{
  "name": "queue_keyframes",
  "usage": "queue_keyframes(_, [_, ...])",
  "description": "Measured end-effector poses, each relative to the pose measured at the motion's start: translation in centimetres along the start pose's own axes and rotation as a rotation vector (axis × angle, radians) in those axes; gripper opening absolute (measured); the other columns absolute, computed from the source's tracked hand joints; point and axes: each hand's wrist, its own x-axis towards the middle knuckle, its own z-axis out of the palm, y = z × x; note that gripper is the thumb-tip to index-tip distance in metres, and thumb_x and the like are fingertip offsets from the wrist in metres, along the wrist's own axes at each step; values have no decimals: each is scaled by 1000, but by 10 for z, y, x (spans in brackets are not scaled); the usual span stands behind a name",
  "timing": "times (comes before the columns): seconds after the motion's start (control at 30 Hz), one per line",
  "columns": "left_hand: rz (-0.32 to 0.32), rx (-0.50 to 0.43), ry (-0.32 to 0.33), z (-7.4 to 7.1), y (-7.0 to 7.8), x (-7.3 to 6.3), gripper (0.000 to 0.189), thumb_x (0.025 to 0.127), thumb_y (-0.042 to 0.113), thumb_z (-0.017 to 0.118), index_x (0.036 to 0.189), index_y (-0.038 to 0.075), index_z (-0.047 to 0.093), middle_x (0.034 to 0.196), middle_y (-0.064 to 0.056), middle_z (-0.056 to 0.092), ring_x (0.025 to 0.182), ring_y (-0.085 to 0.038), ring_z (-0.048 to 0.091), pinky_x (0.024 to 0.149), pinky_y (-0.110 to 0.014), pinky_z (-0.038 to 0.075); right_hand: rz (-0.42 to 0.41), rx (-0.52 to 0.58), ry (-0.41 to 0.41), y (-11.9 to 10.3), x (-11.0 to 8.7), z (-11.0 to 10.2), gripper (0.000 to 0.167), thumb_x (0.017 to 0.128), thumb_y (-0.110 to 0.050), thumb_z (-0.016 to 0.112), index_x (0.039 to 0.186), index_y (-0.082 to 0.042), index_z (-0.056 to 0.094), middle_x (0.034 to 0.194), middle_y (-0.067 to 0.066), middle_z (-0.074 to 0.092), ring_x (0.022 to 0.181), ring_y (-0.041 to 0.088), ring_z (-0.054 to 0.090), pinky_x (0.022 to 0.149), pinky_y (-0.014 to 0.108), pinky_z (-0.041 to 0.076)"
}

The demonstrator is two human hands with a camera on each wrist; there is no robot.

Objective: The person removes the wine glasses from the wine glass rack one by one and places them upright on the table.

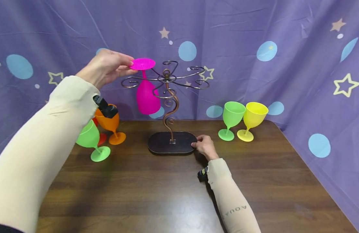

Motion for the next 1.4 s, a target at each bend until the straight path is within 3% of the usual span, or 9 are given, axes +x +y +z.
queue_keyframes(0.33, [10, -13, -46, -17, -6, -10, 42, 89, -9, 53, 131, -4, 54, 125, -14, 53, 84, -19, 67, 74, -30, 56, 14, 1, 2, -1, 0, 0, 37, 82, -6, 72, 113, 7, 57, 87, 9, 59, 61, 11, 55, 56, 24, 47])
queue_keyframes(0.43, [13, -28, -32, -26, -8, -13, 34, 88, -8, 55, 122, -3, 60, 122, -12, 53, 81, -19, 67, 71, -30, 57, 6, -11, 4, -1, 0, -1, 36, 82, -6, 71, 112, 7, 57, 88, 10, 59, 61, 11, 54, 54, 23, 46])
queue_keyframes(0.63, [-1, -149, -29, -44, -10, -16, 20, 85, -14, 56, 100, -4, 65, 112, -13, 56, 76, -21, 68, 69, -32, 57, 5, -24, 11, -2, -1, -2, 36, 82, -5, 71, 113, 7, 57, 91, 12, 59, 62, 11, 55, 55, 23, 47])
queue_keyframes(0.8, [0, -153, -51, -59, -15, -17, 14, 85, -12, 59, 92, -3, 68, 103, -10, 59, 73, -21, 67, 67, -32, 57, 16, -18, 15, -1, 1, -2, 38, 83, -4, 70, 116, 8, 56, 96, 14, 59, 64, 11, 55, 55, 22, 47])
queue_keyframes(1.2, [3, -192, -106, -93, -44, -24, 19, 88, -10, 55, 84, -2, 72, 85, -10, 66, 70, -20, 66, 66, -30, 57, -11, -39, 16, -1, 3, 0, 34, 82, -4, 69, 111, 8, 58, 86, 11, 61, 64, 13, 56, 55, 23, 46])
queue_keyframes(1.4, [46, -106, -153, -94, -70, -30, 21, 90, -7, 54, 84, 3, 72, 87, -7, 67, 73, -17, 66, 68, -26, 56, -5, -30, 11, -3, 3, 2, 34, 82, -4, 70, 113, 7, 58, 90, 12, 60, 63, 12, 55, 56, 23, 47])
